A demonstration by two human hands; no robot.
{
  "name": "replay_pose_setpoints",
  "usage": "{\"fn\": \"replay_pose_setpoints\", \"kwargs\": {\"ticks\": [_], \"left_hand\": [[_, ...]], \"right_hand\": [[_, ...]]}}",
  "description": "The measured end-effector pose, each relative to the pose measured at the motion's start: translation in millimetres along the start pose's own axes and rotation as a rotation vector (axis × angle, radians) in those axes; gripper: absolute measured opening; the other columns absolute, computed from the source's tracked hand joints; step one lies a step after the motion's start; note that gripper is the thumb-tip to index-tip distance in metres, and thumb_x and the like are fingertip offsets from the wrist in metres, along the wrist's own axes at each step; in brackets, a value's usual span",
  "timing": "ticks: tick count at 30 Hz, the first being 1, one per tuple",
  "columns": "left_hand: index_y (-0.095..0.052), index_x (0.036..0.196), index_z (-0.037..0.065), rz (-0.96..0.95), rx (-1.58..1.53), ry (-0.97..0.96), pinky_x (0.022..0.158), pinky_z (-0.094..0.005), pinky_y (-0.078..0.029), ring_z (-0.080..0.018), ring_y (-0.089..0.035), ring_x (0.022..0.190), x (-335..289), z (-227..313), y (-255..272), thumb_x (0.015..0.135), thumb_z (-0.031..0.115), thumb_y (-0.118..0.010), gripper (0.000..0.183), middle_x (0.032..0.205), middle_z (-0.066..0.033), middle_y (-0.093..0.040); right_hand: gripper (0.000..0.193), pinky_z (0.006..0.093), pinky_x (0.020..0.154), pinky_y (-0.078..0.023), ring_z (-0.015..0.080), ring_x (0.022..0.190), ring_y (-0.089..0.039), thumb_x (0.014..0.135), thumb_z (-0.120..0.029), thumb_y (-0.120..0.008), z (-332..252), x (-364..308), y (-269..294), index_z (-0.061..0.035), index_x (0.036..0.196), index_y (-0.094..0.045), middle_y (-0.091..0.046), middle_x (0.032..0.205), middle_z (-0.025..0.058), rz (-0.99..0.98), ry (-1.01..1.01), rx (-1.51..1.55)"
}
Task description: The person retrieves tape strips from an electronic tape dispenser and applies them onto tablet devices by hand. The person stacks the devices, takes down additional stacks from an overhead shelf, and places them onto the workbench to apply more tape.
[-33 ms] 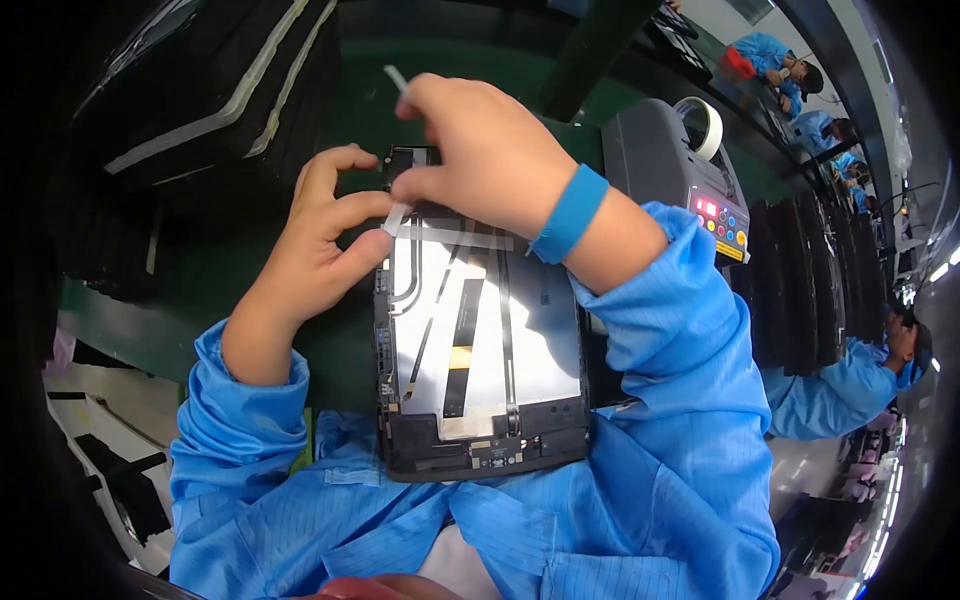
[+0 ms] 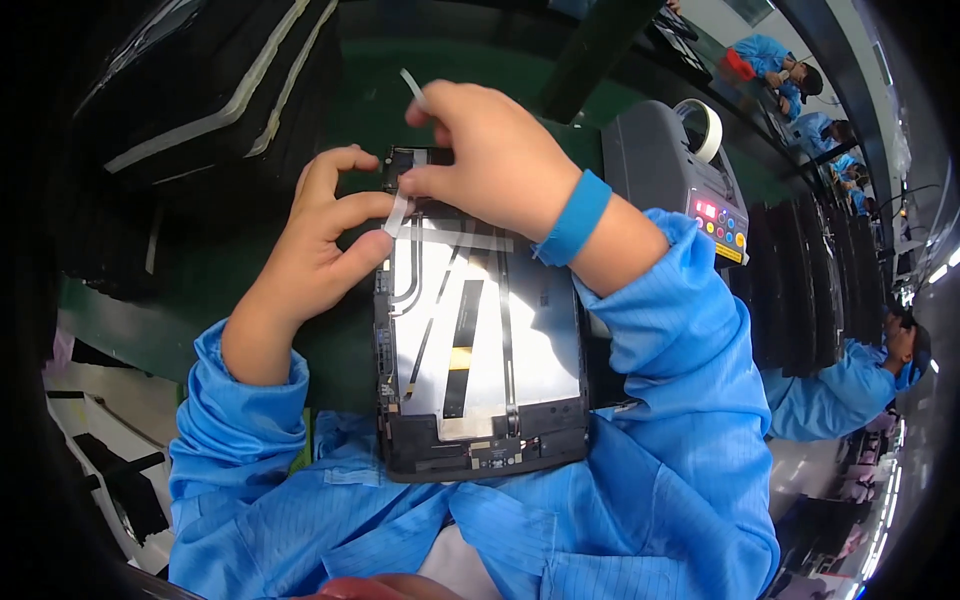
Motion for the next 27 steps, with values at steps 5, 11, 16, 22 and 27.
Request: {"fn": "replay_pose_setpoints", "kwargs": {"ticks": [5,11,16,22,27], "left_hand": [[-0.067,0.1,0.011,-0.031,-0.024,0.015,0.102,-0.043,-0.027,-0.0336,-0.036,0.12,0,-2,-1,0.074,0.017,-0.065,0.027,0.122,-0.0153,-0.043],[-0.067,0.099,0.011,-0.019,-0.061,0.024,0.103,-0.0432,-0.027,-0.0335,-0.036,0.121,0,-2,-2,0.075,0.018,-0.065,0.026,0.121,-0.0149,-0.044],[-0.066,0.099,0.011,-0.028,-0.037,0.032,0.103,-0.0431,-0.027,-0.0331,-0.036,0.121,0,-1,-2,0.075,0.018,-0.064,0.025,0.121,-0.0147,-0.043],[-0.066,0.099,0.011,-0.023,-0.023,0.019,0.103,-0.0429,-0.027,-0.0325,-0.036,0.121,0,-1,-2,0.075,0.016,-0.063,0.025,0.121,-0.014,-0.043],[-0.067,0.099,0.011,-0.025,-0.011,0.012,0.103,-0.0431,-0.027,-0.0325,-0.036,0.121,0,-2,-2,0.075,0.015,-0.063,0.025,0.122,-0.0138,-0.043]], "right_hand": [[0.024,0.0327,0.066,-0.046,0.023,0.076,-0.056,0.073,-0.022,-0.073,15,-8,-12,-0.0027,0.086,-0.066,-0.056,0.079,0.0106,-0.132,-0.104,0.284],[0.017,0.0291,0.057,-0.044,0.019,0.06,-0.055,0.084,-0.019,-0.063,3,-8,4,-0.0022,0.084,-0.065,-0.059,0.071,0.0069,-0.107,-0.301,0.607],[0.026,0.0365,0.058,-0.045,0.0278,0.06,-0.057,0.086,-0.024,-0.06,14,1,-1,0.0011,0.084,-0.063,-0.06,0.068,0.0157,-0.272,-0.144,0.18],[0.027,0.0397,0.06,-0.046,0.0326,0.065,-0.06,0.084,-0.027,-0.061,7,6,-8,-0.0002,0.08,-0.065,-0.062,0.069,0.0171,-0.278,-0.188,-0.027],[0.027,0.041,0.062,-0.048,0.0338,0.068,-0.061,0.084,-0.027,-0.06,4,8,-11,-0.0006,0.077,-0.065,-0.062,0.07,0.0169,-0.267,-0.196,-0.109]]}}
Point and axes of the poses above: each hand's wrist, its own x-axis towards the middle knuckle, its own y-axis out of the back of the hand, z = x × y, the point moved 2 cm from there along x, towards the middle knuckle
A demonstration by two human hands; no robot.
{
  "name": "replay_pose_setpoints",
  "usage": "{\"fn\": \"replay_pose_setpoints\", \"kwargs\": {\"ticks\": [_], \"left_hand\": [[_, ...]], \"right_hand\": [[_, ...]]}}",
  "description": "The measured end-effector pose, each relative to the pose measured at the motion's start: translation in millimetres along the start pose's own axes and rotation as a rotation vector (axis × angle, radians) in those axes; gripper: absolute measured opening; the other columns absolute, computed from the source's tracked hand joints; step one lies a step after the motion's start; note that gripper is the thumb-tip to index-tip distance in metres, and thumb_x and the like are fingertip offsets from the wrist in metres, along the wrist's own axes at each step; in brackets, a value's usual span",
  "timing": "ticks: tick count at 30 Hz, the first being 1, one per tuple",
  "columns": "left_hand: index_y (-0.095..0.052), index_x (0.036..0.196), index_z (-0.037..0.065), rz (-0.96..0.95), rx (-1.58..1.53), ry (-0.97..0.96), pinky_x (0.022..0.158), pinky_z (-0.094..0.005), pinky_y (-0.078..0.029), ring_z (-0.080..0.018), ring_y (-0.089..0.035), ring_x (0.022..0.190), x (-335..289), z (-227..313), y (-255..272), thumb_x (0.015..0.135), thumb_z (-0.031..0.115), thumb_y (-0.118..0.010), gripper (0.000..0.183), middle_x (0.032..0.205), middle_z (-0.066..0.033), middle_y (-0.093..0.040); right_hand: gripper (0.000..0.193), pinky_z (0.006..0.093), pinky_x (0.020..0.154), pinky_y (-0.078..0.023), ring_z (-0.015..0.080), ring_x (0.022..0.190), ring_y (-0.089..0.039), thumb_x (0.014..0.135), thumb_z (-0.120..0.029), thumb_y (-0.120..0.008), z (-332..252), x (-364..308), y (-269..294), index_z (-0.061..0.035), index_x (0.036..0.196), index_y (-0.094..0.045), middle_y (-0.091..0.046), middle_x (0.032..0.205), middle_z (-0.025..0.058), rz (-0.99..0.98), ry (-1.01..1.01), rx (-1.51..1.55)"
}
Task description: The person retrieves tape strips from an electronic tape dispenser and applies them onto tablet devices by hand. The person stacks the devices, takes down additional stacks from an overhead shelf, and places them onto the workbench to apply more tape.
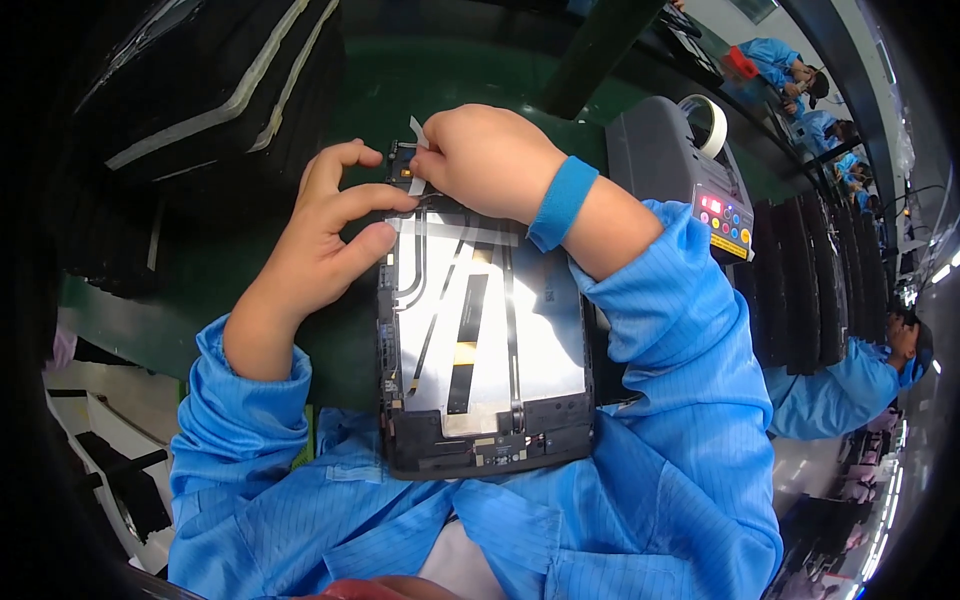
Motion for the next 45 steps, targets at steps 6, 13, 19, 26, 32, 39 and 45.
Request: {"fn": "replay_pose_setpoints", "kwargs": {"ticks": [6,13,19,26,32,39,45], "left_hand": [[-0.067,0.1,0.011,-0.002,-0.01,0.016,0.103,-0.0431,-0.027,-0.0326,-0.035,0.122,-1,0,-1,0.076,0.016,-0.063,0.025,0.122,-0.0138,-0.044],[-0.067,0.101,0.011,-0.001,-0.026,0.043,0.103,-0.0423,-0.027,-0.0314,-0.036,0.121,0,1,-1,0.077,0.018,-0.063,0.025,0.122,-0.0132,-0.044],[-0.067,0.102,0.011,-0.01,-0.061,0.053,0.103,-0.0416,-0.028,-0.0306,-0.036,0.121,-1,2,-1,0.078,0.019,-0.063,0.025,0.122,-0.0132,-0.044],[-0.067,0.102,0.011,-0.018,-0.039,0.045,0.103,-0.0427,-0.028,-0.0308,-0.036,0.121,0,0,0,0.077,0.018,-0.063,0.026,0.122,-0.0132,-0.045],[-0.068,0.101,0.01,-0.016,0.03,0.015,0.103,-0.0436,-0.028,-0.032,-0.036,0.122,1,0,2,0.075,0.016,-0.063,0.027,0.122,-0.0134,-0.045],[-0.071,0.094,0.011,0.093,0.209,-0.216,0.097,-0.0444,-0.034,-0.0348,-0.043,0.114,5,4,7,0.068,0.016,-0.07,0.026,0.111,-0.0128,-0.052],[-0.067,0.103,0.006,0.273,0.25,-0.317,0.09,-0.0436,-0.041,-0.0337,-0.05,0.104,-2,25,11,0.06,0.026,-0.078,0.048,0.102,-0.0109,-0.056]], "right_hand": [[0.023,0.0417,0.068,-0.048,0.0349,0.073,-0.062,0.084,-0.023,-0.059,-7,-1,-1,-0.0009,0.081,-0.064,-0.064,0.075,0.0178,0.006,0.02,-0.134],[0.017,0.0394,0.071,-0.049,0.0345,0.077,-0.062,0.084,-0.017,-0.059,-10,-2,-1,0.0004,0.085,-0.062,-0.064,0.08,0.0183,0.013,-0.037,-0.117],[0.019,0.0382,0.073,-0.05,0.0309,0.082,-0.063,0.083,-0.002,-0.053,14,-15,-8,0.0004,0.101,-0.052,-0.064,0.088,0.0155,0.32,-0.062,0.337],[0.026,0.0303,0.072,-0.054,0.0227,0.093,-0.063,0.083,0.009,-0.043,-4,-40,-9,-0.0029,0.106,-0.046,-0.061,0.108,0.013,0.117,0.125,0.274],[0.024,0.0403,0.079,-0.049,0.0357,0.094,-0.058,0.077,0.005,-0.049,-7,-50,0,0.001,0.1,-0.052,-0.061,0.096,0.017,0.097,0.223,0.235],[0.039,0.0398,0.083,-0.05,0.0348,0.103,-0.059,0.072,0.004,-0.056,-5,-58,-5,0.0001,0.111,-0.053,-0.061,0.11,0.018,0.058,0.366,-0.022],[0.041,0.0414,0.093,-0.043,0.0362,0.108,-0.054,0.077,-0.011,-0.062,-13,-66,5,0.0012,0.114,-0.051,-0.053,0.123,0.0197,-0.06,0.355,-0.045]]}}
Point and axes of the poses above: each hand's wrist, its own x-axis towards the middle knuckle, its own y-axis out of the back of the hand, z = x × y, the point moved 2 cm from there along x, towards the middle knuckle
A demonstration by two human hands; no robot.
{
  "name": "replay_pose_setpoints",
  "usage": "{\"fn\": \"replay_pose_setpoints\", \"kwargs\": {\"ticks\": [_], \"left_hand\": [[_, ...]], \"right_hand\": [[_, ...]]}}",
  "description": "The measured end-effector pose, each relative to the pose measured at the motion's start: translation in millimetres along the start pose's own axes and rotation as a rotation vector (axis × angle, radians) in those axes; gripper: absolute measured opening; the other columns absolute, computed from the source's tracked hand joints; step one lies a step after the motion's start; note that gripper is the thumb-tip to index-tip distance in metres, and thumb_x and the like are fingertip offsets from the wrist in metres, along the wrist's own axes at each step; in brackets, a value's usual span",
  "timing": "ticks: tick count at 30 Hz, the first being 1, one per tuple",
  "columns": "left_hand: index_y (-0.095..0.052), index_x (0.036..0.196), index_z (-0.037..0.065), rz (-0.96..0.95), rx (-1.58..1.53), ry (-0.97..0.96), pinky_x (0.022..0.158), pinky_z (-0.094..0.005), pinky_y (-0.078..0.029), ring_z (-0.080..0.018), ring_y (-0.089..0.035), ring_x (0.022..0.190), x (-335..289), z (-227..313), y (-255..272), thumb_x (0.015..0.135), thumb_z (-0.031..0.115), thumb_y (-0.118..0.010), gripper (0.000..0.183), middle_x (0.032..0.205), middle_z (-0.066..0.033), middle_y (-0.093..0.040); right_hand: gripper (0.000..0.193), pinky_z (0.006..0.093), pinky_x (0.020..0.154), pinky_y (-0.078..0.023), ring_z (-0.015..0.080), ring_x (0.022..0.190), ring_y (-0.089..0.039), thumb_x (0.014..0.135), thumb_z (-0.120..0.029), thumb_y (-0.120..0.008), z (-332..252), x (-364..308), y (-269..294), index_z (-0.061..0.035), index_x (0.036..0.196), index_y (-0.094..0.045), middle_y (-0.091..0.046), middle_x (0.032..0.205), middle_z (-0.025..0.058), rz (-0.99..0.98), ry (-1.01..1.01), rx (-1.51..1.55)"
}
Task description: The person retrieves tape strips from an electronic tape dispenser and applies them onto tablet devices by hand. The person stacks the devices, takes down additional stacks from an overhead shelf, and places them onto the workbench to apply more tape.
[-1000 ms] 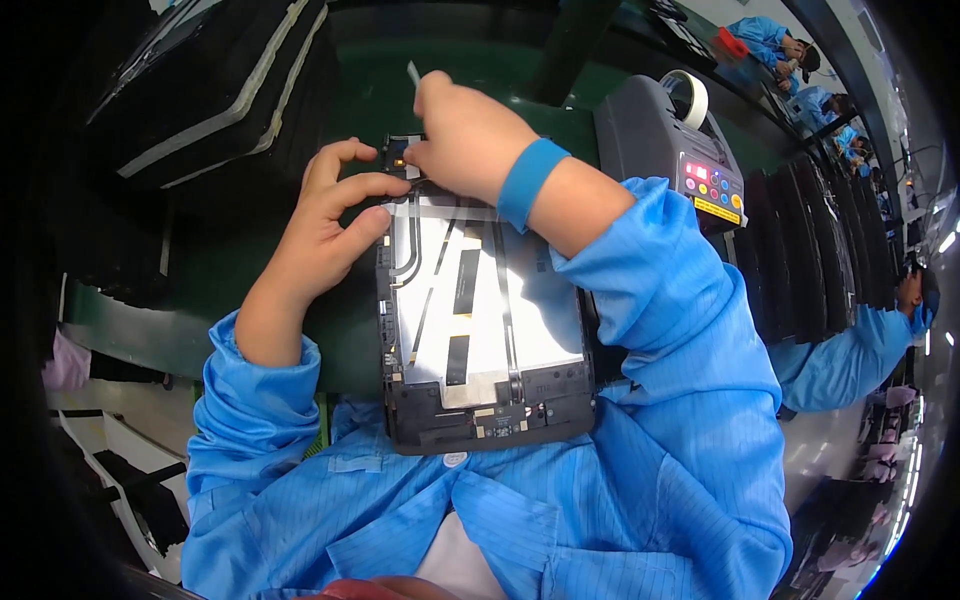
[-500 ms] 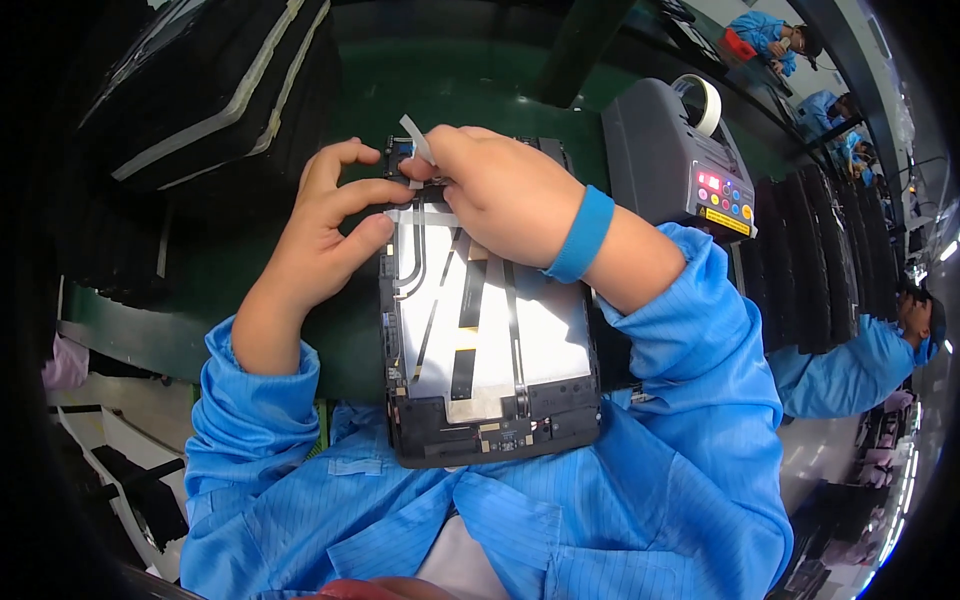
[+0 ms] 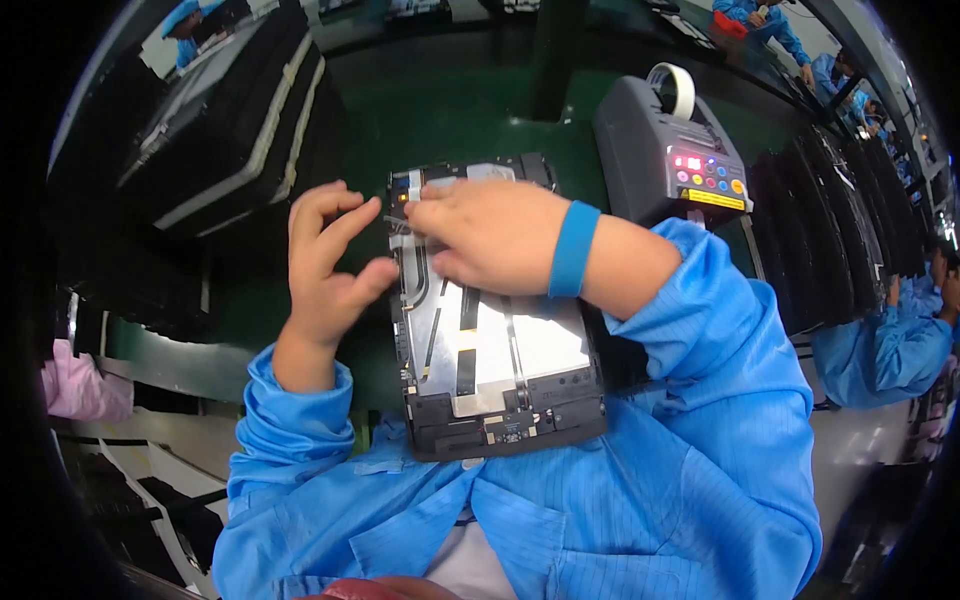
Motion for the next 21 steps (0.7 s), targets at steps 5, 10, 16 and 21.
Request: {"fn": "replay_pose_setpoints", "kwargs": {"ticks": [5,10,16,21], "left_hand": [[-0.066,0.082,0.004,0.008,-0.23,-0.179,0.067,-0.0368,-0.044,-0.0274,-0.056,0.071,-2,58,13,0.063,0.027,-0.079,0.032,0.075,-0.0073,-0.059],[-0.064,0.073,0.005,0.013,-0.182,-0.206,0.053,-0.0316,-0.035,-0.0194,-0.053,0.057,-6,109,20,0.061,0.012,-0.078,0.02,0.068,-0.0032,-0.057],[-0.065,0.076,0.006,-0.146,-0.194,-0.294,0.054,-0.0322,-0.036,-0.0201,-0.052,0.058,19,131,4,0.061,0.02,-0.077,0.023,0.068,-0.0024,-0.055],[-0.067,0.093,0.001,-0.318,-0.128,0.05,0.068,-0.0375,-0.046,-0.0313,-0.06,0.074,56,102,-23,0.072,0.015,-0.068,0.025,0.079,-0.011,-0.062]], "right_hand": [[0.019,0.0462,0.097,-0.039,0.0315,0.115,-0.051,0.08,-0.015,-0.063,-38,-42,1,-0.0062,0.096,-0.059,-0.059,0.113,0.0117,0.253,0.284,0.043],[0.021,0.0376,0.074,-0.045,0.0285,0.085,-0.061,0.077,-0.02,-0.066,-57,-88,12,-0.0078,0.093,-0.061,-0.064,0.091,0.0108,0.371,-0.058,0.143],[0.017,0.0361,0.069,-0.047,0.0265,0.086,-0.063,0.073,-0.014,-0.069,-55,-120,0,-0.0093,0.087,-0.062,-0.065,0.085,0.009,0.581,0.088,0.228],[0.01,0.0345,0.081,-0.047,0.0222,0.098,-0.062,0.083,-0.013,-0.065,-21,-149,-32,-0.0039,0.084,-0.061,-0.066,0.098,0.0115,0.933,-0.384,0.78]]}}
Point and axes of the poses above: each hand's wrist, its own x-axis towards the middle knuckle, its own y-axis out of the back of the hand, z = x × y, the point moved 2 cm from there along x, towards the middle knuckle
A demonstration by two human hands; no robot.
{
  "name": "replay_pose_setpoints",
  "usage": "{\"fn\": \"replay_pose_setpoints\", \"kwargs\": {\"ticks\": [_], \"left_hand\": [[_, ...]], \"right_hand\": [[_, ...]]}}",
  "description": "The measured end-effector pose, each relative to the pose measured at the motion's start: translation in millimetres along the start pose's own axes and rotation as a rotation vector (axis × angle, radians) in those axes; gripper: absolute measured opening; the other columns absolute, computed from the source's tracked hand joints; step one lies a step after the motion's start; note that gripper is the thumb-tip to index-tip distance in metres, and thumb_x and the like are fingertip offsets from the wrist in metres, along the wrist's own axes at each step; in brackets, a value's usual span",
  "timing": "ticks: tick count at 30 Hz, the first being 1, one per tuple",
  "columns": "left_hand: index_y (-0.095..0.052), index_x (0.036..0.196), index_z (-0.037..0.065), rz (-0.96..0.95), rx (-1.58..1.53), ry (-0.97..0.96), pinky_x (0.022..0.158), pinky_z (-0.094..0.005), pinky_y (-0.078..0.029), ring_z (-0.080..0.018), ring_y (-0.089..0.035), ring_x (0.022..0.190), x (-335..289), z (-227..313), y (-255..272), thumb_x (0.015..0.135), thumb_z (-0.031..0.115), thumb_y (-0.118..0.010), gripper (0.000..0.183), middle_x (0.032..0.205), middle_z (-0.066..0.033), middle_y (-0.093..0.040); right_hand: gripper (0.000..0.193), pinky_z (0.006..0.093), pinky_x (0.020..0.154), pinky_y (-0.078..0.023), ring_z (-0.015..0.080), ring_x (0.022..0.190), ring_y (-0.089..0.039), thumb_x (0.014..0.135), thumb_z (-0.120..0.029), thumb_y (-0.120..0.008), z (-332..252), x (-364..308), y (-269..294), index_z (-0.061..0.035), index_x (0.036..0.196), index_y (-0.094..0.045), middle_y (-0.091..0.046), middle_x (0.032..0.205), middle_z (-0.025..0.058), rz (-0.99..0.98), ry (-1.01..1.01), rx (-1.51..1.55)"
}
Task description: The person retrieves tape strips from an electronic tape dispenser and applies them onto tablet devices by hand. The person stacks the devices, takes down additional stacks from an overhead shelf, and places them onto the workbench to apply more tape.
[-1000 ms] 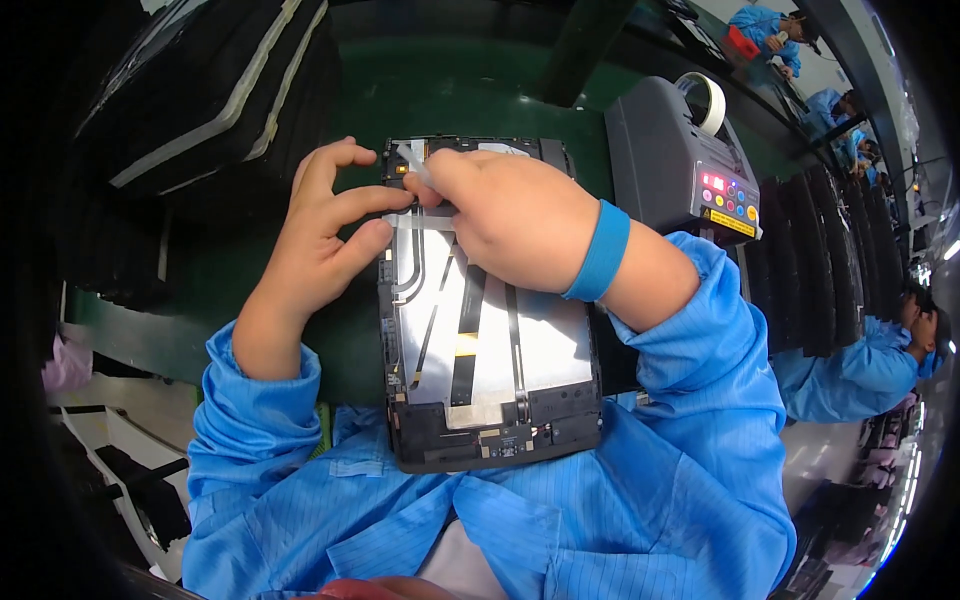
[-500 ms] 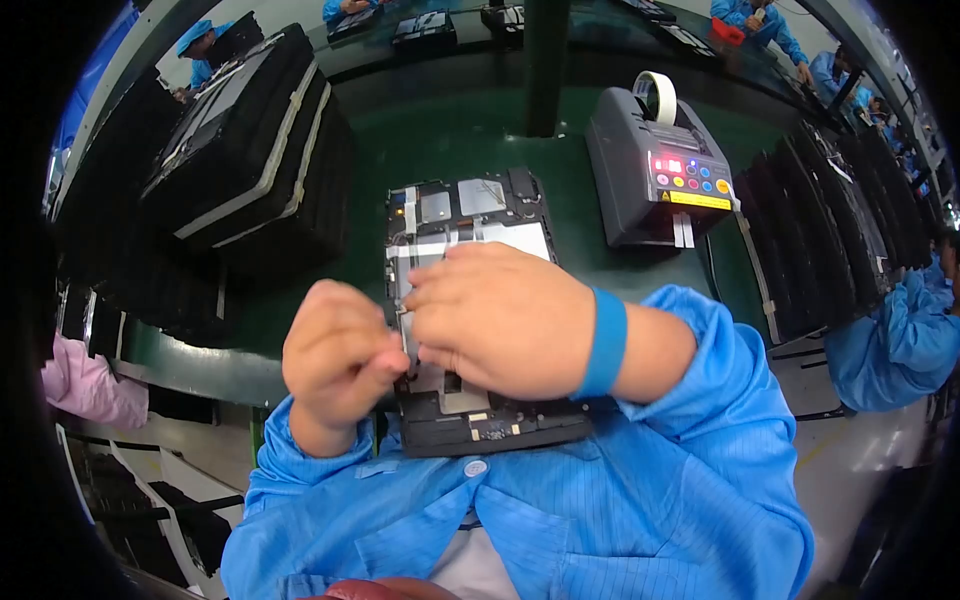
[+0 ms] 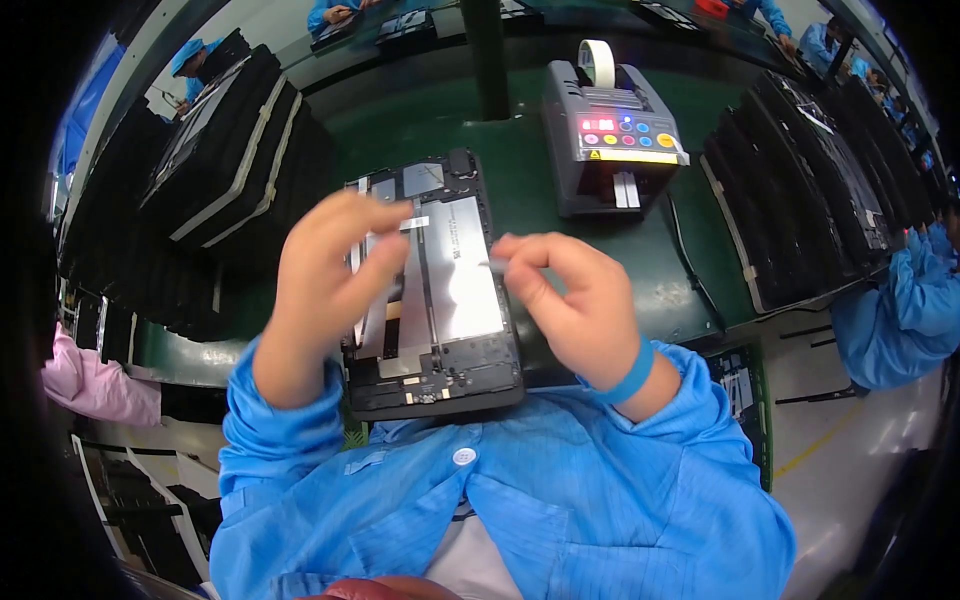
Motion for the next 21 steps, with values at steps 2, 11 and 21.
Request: {"fn": "replay_pose_setpoints", "kwargs": {"ticks": [2,11,21], "left_hand": [[-0.064,0.099,-0.003,-0.126,0.08,0.056,0.072,-0.0339,-0.048,-0.0302,-0.06,0.083,25,-16,-11,0.076,0.012,-0.066,0.027,0.09,-0.0137,-0.061],[-0.063,0.11,0.006,-0.382,0.329,-0.017,0.093,-0.0371,-0.043,-0.0291,-0.052,0.109,50,-49,-49,0.077,0.013,-0.065,0.034,0.114,-0.0117,-0.056],[-0.07,0.092,0.004,-0.284,0.262,0.025,0.084,-0.0361,-0.046,-0.0282,-0.057,0.099,7,-51,-21,0.074,0.014,-0.069,0.021,0.103,-0.0117,-0.062]], "right_hand": [[0.039,0.036,0.098,-0.037,0.0228,0.12,-0.045,0.086,-0.018,-0.064,39,-3,-2,-0.0008,0.117,-0.046,-0.051,0.123,0.0149,-0.082,-0.109,0.189],[0.077,0.0404,0.107,-0.028,0.0289,0.125,-0.037,0.08,-0.019,-0.067,59,-21,-37,0.0022,0.133,-0.016,-0.037,0.129,0.0223,-0.334,-0.301,0.485],[0.053,0.0373,0.095,-0.042,0.0272,0.111,-0.053,0.079,-0.021,-0.068,44,28,-6,-0.0029,0.121,-0.041,-0.054,0.116,0.0163,-0.335,-0.049,-0.055]]}}
Point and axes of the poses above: each hand's wrist, its own x-axis towards the middle knuckle, its own y-axis out of the back of the hand, z = x × y, the point moved 2 cm from there along x, towards the middle knuckle
